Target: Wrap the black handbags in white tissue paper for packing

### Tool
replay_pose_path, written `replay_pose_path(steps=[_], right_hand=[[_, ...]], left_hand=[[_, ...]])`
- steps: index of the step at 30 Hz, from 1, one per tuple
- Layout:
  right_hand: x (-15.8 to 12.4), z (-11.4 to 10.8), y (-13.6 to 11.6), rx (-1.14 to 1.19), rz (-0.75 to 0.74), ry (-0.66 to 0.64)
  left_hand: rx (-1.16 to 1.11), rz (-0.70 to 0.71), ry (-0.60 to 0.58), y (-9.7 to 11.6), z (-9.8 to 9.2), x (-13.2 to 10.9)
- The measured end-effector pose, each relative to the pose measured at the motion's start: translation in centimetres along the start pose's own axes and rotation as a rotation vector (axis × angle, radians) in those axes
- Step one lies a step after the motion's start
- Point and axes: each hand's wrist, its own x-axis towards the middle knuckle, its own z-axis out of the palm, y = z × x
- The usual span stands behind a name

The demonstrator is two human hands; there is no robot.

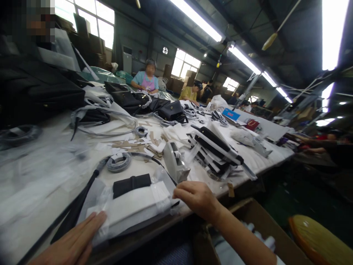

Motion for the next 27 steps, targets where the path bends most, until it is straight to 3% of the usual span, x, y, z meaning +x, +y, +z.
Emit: replay_pose_path(steps=[4,9,13,19,27], right_hand=[[5.4,0.1,-2.3,0.056,-0.266,-0.148],[12.2,2.4,-5.1,0.414,-0.204,-0.481],[17.4,5.8,-5.6,0.607,-0.222,-0.667],[22.6,10.9,-4.7,0.417,-0.290,-0.952],[25.6,13.0,-5.9,0.099,-0.356,-1.157]], left_hand=[[-0.020,-0.090,-0.004,0.6,-1.5,1.3],[-0.049,-0.171,-0.057,1.2,-2.7,1.9],[-0.102,-0.222,-0.048,1.3,-2.6,1.9],[-0.126,-0.250,-0.017,1.6,-1.1,1.0],[-0.104,-0.185,0.005,1.3,0.0,0.2]])
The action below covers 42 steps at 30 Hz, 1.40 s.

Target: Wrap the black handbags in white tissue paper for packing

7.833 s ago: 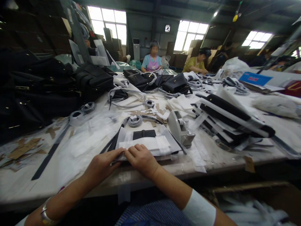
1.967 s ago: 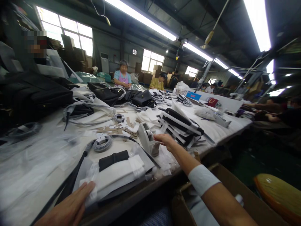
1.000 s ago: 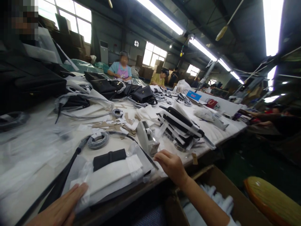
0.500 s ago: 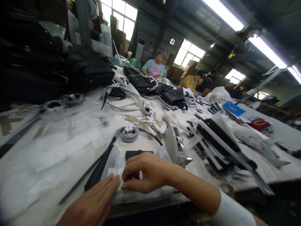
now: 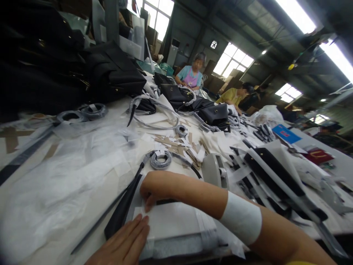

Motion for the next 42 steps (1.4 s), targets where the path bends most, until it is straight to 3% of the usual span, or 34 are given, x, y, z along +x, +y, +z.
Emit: replay_pose_path(steps=[5,14,18,23,28,35,42], right_hand=[[0.7,-1.1,-0.6,-0.164,0.054,-0.086],[1.9,0.0,3.1,-0.145,0.049,0.095],[1.9,0.2,4.6,0.013,0.048,0.129],[1.9,0.2,6.0,0.475,0.153,-0.015],[1.7,0.8,7.0,0.580,0.167,0.034],[-0.9,1.4,5.2,0.517,0.217,0.265],[0.6,1.9,4.3,0.487,0.271,0.124]], left_hand=[[-0.019,-0.009,-0.013,0.0,0.7,-0.7],[0.024,0.035,-0.006,-0.5,0.9,-0.9],[0.037,0.030,0.015,-0.5,0.9,-0.4],[0.022,-0.008,0.060,-0.2,0.3,0.6],[-0.034,-0.054,0.003,0.2,-0.8,1.1],[-0.026,-0.051,0.014,0.6,-1.6,1.5],[0.022,-0.014,0.040,0.2,-1.1,1.3]])
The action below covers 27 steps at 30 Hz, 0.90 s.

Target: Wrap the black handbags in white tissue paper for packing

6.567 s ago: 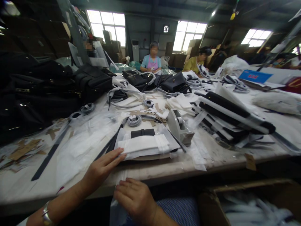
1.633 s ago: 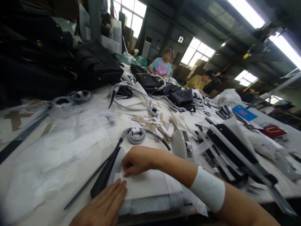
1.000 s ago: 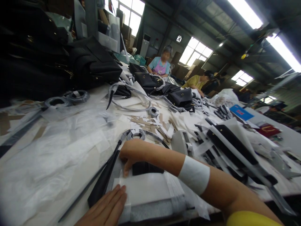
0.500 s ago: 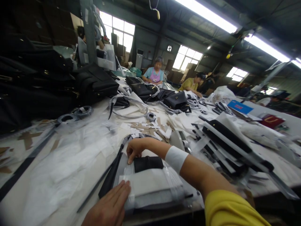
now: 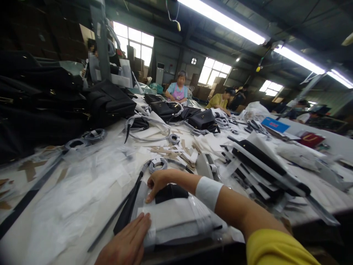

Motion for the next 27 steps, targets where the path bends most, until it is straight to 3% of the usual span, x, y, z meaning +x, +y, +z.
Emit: replay_pose_path(steps=[4,8,11,14,17,22,24,27], right_hand=[[1.4,-0.9,0.9,0.078,-0.003,-0.081],[2.0,-1.1,1.8,0.138,-0.013,-0.063],[1.7,-0.3,2.1,0.158,-0.012,0.077],[0.2,0.9,2.1,0.160,-0.009,0.325],[-3.4,2.4,2.3,0.162,-0.015,0.596],[-13.5,7.2,4.3,0.151,0.073,0.986],[-17.1,10.3,6.1,0.108,0.183,1.150],[-20.1,15.2,9.3,0.173,0.371,1.251]], left_hand=[[-0.012,-0.003,0.015,-0.3,0.4,-0.1],[-0.011,0.005,0.013,-0.4,0.6,-0.1],[-0.007,0.025,0.004,-0.5,0.3,0.0],[-0.019,0.047,-0.007,-0.6,-0.2,0.2],[-0.036,0.041,-0.032,-0.6,-0.6,0.1],[-0.229,-0.091,-0.056,-0.7,-1.6,-0.3],[-0.316,-0.243,-0.061,-1.6,-2.3,-0.2],[-0.377,-0.634,-0.152,-4.3,-2.9,0.7]])
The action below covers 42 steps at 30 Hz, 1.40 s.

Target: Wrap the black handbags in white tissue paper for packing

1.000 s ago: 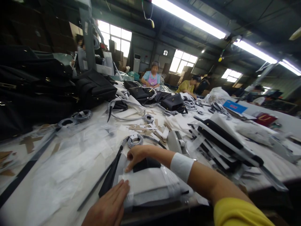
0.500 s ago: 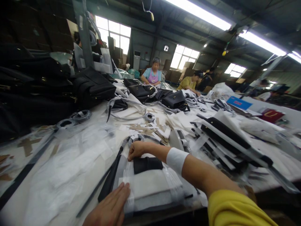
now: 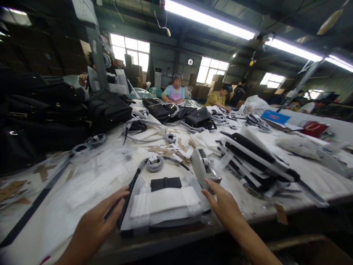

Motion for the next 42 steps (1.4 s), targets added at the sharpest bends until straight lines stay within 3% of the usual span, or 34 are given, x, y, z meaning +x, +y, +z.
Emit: replay_pose_path(steps=[3,5,8,13,15,18,21,24,28,32,38,42], right_hand=[[-1.8,0.9,3.0,0.128,0.216,-0.051],[-1.9,1.7,3.5,0.270,0.308,-0.101],[-1.4,2.6,2.9,0.442,0.325,-0.135],[-1.9,3.9,1.1,0.606,0.258,-0.105],[-2.2,4.5,0.6,0.672,0.221,-0.056],[-1.4,5.2,0.2,0.822,0.133,0.046],[1.0,6.2,0.1,0.914,0.025,0.110],[3.6,7.6,0.3,0.913,-0.031,0.126],[5.5,9.2,0.6,0.900,-0.034,0.095],[5.1,9.1,0.7,0.861,-0.019,0.080],[3.4,9.0,0.5,0.738,0.077,0.094],[4.1,9.8,-0.4,0.640,0.098,0.108]], left_hand=[[-0.155,-0.412,-0.191,-1.4,-0.7,3.5],[-0.205,-0.465,-0.262,-1.9,-0.3,5.6],[-0.261,-0.490,-0.337,-1.8,1.0,7.2],[-0.371,-0.513,-0.391,-0.6,1.5,6.2],[-0.409,-0.529,-0.342,-0.2,0.8,5.6],[-0.498,-0.533,-0.154,0.4,-0.7,5.2],[-0.541,-0.443,0.043,1.0,-2.2,4.9],[-0.467,-0.362,0.132,1.4,-2.7,3.9],[-0.418,-0.374,0.151,1.5,-1.6,1.4],[-0.403,-0.320,0.119,1.6,-1.0,-0.6],[-0.221,-0.300,0.055,2.6,-1.9,-1.3],[-0.201,-0.334,0.117,4.4,-0.2,-1.6]])
